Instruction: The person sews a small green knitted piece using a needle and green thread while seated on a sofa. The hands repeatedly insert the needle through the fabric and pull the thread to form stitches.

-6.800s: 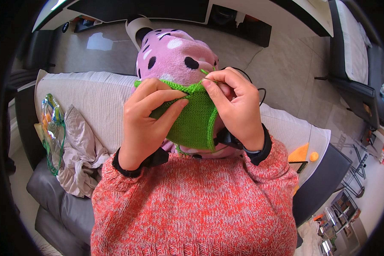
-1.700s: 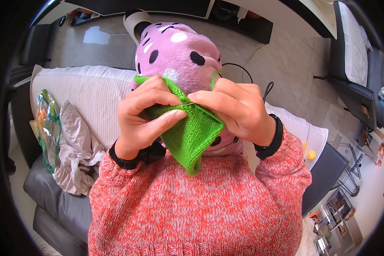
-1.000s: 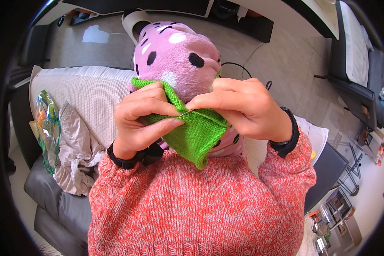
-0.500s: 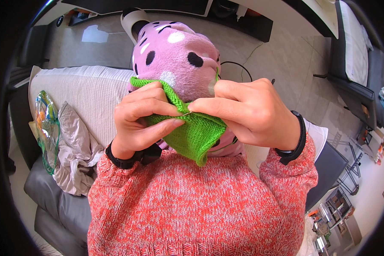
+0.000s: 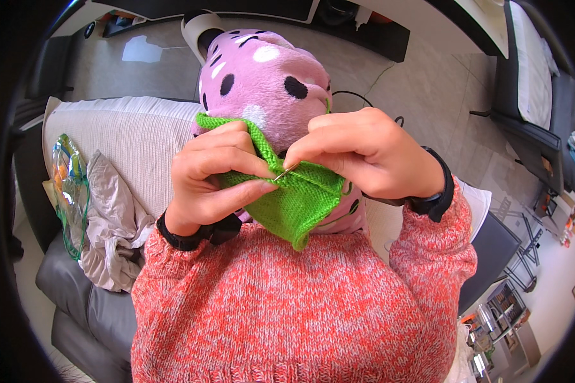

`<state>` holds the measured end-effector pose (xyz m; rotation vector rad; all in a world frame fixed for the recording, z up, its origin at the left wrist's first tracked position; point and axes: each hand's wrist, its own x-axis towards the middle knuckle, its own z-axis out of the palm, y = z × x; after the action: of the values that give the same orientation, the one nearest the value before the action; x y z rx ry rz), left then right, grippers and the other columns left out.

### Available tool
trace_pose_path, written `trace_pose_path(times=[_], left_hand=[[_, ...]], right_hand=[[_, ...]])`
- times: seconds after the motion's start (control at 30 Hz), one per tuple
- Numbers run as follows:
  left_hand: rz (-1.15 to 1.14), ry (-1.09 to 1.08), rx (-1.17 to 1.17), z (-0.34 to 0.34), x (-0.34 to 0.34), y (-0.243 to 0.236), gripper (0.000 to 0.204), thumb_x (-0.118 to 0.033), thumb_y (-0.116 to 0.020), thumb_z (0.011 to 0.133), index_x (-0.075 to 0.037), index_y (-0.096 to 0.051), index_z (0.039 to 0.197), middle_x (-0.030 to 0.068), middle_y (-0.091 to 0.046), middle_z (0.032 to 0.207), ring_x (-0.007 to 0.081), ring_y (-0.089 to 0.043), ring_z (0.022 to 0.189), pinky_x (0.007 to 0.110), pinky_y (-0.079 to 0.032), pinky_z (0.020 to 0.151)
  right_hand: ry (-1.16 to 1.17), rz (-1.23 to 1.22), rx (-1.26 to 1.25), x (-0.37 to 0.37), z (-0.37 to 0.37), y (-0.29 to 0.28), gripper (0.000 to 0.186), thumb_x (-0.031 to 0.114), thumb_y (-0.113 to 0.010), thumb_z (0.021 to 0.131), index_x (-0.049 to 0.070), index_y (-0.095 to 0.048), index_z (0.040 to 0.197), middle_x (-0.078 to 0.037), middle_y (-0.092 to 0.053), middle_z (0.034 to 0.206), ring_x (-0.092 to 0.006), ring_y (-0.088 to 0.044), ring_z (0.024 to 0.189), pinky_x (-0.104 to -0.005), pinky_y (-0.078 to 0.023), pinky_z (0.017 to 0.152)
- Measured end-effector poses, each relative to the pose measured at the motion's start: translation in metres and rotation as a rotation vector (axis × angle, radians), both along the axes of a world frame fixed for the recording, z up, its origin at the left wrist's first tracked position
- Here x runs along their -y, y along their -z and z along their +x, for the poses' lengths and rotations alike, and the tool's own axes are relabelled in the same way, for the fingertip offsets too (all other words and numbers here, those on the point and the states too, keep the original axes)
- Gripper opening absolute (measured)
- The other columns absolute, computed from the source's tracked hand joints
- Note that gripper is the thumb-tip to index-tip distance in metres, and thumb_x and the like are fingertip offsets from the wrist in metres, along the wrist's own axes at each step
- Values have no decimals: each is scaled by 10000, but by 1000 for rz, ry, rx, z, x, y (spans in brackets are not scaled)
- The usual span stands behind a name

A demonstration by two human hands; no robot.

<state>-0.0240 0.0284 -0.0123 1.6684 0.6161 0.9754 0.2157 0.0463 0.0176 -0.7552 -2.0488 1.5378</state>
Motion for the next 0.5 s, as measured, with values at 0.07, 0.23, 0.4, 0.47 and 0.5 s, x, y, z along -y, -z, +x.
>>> trace_pose_path(times=[0.07, 0.23, 0.4, 0.47, 0.5], left_hand=[[6, 1, -13, 0, 0, 0, 149, -6, -746, 678, -23, -681, 811, 74, -581, 703, 241, -571, 669, 327, -429, 588], [33, -6, -36, -1, 0, 1, 160, -8, -746, 673, -31, -678, 816, 73, -587, 716, 243, -573, 676, 328, -433, 593], [51, -46, -77, 2, 3, 0, 165, -15, -748, 675, -36, -675, 822, 70, -590, 721, 240, -572, 680, 329, -434, 598], [51, -76, -75, 4, 5, 0, 157, -19, -750, 680, -33, -673, 817, 69, -594, 723, 238, -573, 682, 327, -434, 602], [50, -90, -74, 5, 5, -1, 153, -21, -751, 682, -32, -673, 814, 68, -595, 724, 238, -574, 683, 326, -434, 604]], right_hand=[[-8, -161, -18, -1, 0, 3, 162, -43, -584, 868, -9, -669, 1001, -108, -624, 817, -237, -609, 727, -305, -467, 662], [26, -246, -115, 1, -5, 14, 102, -11, -592, 896, -33, -657, 971, -113, -675, 888, -219, -653, 826, -286, -497, 756], [39, -153, -61, 2, -5, 14, 76, -6, -607, 886, -34, -648, 944, -118, -648, 833, -226, -612, 741, -300, -465, 675], [39, -146, -33, 2, -5, 11, 79, -5, -608, 886, -28, -642, 952, -125, -657, 851, -248, -643, 771, -304, -493, 712], [52, -132, -29, 3, -5, 9, 75, -5, -609, 884, -28, -640, 948, -127, -652, 840, -254, -639, 757, -305, -491, 703]])
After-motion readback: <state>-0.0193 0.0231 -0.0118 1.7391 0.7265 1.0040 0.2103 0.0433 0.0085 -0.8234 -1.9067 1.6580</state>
